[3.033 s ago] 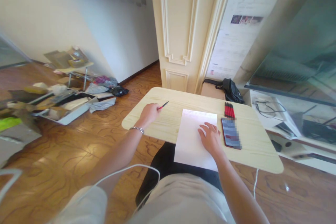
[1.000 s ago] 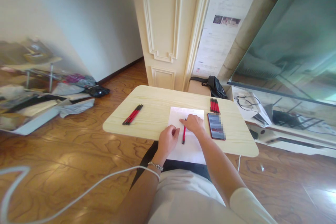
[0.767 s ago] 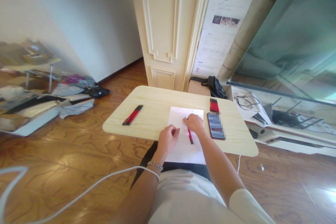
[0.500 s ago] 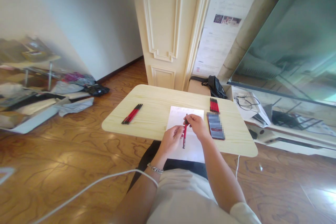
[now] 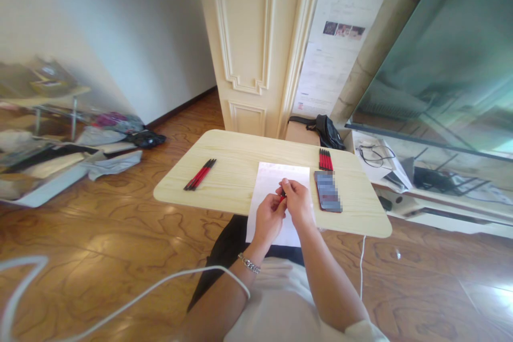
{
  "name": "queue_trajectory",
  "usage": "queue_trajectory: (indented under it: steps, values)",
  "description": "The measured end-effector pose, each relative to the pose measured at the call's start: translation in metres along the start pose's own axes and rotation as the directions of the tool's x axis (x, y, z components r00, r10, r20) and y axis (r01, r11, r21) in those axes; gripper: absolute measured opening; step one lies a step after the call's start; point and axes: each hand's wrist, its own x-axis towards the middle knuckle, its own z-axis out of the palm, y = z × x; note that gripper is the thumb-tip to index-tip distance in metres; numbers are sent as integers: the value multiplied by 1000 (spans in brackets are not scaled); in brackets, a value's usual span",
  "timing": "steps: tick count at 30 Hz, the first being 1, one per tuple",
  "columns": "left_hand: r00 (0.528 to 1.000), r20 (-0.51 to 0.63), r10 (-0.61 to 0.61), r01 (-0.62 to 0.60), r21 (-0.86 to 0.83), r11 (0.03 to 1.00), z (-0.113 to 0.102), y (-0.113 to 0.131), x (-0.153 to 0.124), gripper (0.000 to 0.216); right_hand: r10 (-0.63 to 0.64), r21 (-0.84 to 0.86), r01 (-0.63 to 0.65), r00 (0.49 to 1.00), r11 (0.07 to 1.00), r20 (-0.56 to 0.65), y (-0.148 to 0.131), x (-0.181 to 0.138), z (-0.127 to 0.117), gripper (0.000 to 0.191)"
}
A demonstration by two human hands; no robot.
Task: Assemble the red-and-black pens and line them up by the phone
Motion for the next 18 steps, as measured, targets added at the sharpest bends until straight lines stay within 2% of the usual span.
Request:
queue_trajectory:
  steps: [3,6,10,12,13,15,18]
  values:
    - [1000,20,14,-15,57,998,-1,4,-3,31,-14,9,14,1000,1000,-20,5,0,4,40]
    - [995,76,-57,61,-48,997,0,4,-5,37,56,109,-59,998,992,31,9,0,4,40]
    - [969,213,-127,190,-308,932,2,0,-5,40,149,265,-209,962,941,229,8,1,-4,41]
    - [963,248,-109,192,-342,920,2,0,-5,41,160,290,-260,931,921,327,6,1,-9,44]
    - [965,243,-97,177,-334,926,1,0,-5,41,159,297,-265,928,917,337,6,2,-10,45]
    - [975,205,-80,140,-294,945,0,1,-5,39,135,308,-217,955,926,264,6,4,-13,47]
    - [984,160,-73,109,-228,968,-1,2,-4,37,57,263,-84,993,961,107,9,6,-14,39]
